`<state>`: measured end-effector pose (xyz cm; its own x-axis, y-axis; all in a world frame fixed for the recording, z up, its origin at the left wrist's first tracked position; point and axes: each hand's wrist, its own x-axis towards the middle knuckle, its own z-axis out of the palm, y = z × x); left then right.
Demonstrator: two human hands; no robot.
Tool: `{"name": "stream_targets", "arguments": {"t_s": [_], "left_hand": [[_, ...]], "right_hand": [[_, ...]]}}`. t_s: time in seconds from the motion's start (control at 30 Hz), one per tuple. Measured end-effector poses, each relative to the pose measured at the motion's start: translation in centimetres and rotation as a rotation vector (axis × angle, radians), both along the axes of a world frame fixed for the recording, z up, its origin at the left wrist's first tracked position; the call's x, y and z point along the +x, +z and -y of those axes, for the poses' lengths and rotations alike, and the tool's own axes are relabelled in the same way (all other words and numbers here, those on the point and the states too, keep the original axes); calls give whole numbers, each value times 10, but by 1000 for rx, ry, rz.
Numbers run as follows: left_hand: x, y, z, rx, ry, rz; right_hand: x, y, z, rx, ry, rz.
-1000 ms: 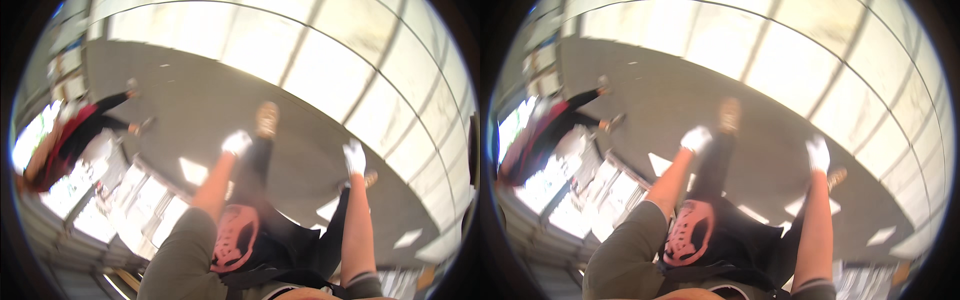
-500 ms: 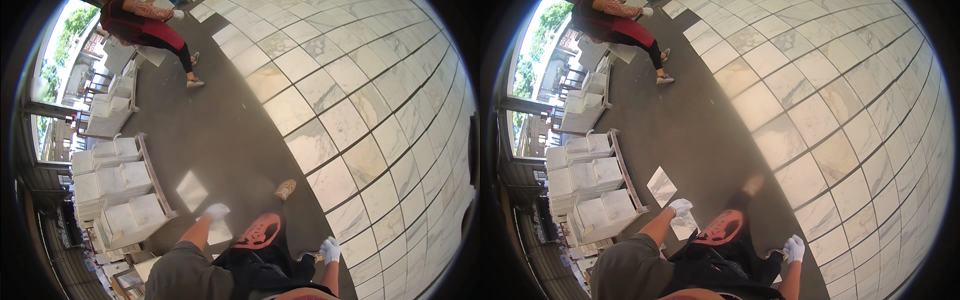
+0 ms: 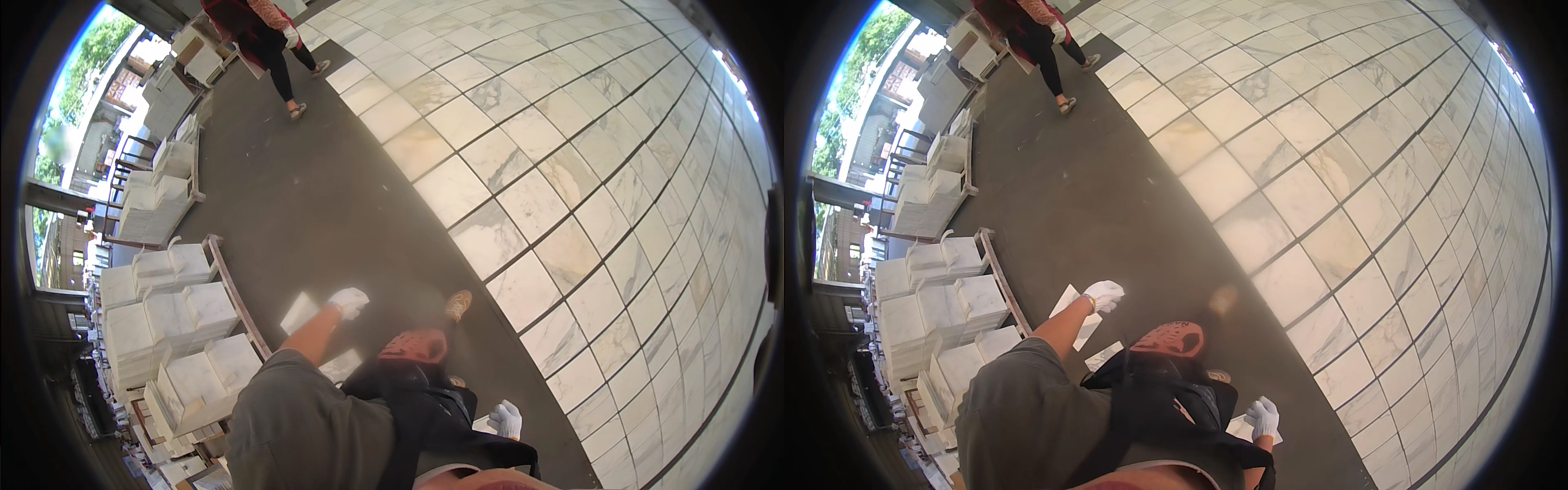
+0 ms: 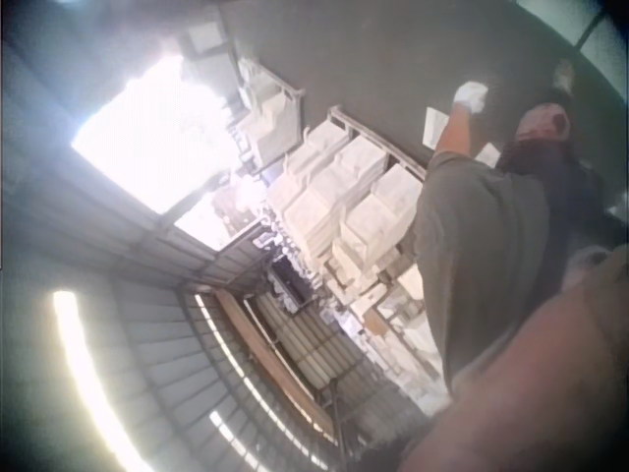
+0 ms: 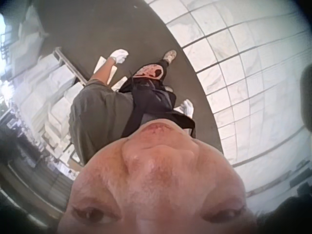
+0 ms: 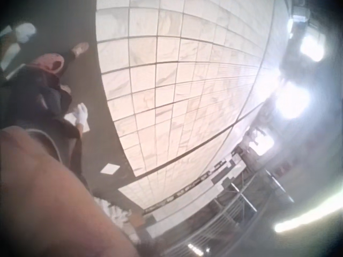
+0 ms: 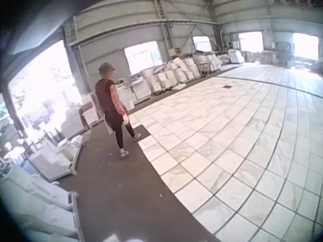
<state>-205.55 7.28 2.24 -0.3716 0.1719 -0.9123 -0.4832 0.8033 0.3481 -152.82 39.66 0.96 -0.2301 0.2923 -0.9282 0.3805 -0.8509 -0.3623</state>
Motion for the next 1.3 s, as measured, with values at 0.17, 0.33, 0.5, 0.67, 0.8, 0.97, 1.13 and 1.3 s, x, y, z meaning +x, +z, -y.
{"name": "stream_targets", "arguments": {"t_s": [0.17,0.33,0.5,0.67,0.8,0.97,1.13,1.3], "left_hand": [[39,23,26,107,-425,-123],[92,62,-5,-1,-433,48],[112,72,-31,41,-910,-183],[92,44,-72,221,-556,389],[96,39,-111,65,-663,91],[74,45,-146,108,-850,40],[17,11,-162,168,-1168,-25],[-15,-31,-203,272,-1636,-30]], "right_hand": [[57,20,58,122,-196,-64],[172,31,165,25,-510,-115],[244,33,241,35,-596,40],[305,66,380,82,-871,229],[256,90,475,98,-1169,311],[139,100,490,-171,-1017,319],[80,91,519,-170,-1164,204],[63,65,578,-108,-1320,202]]}}
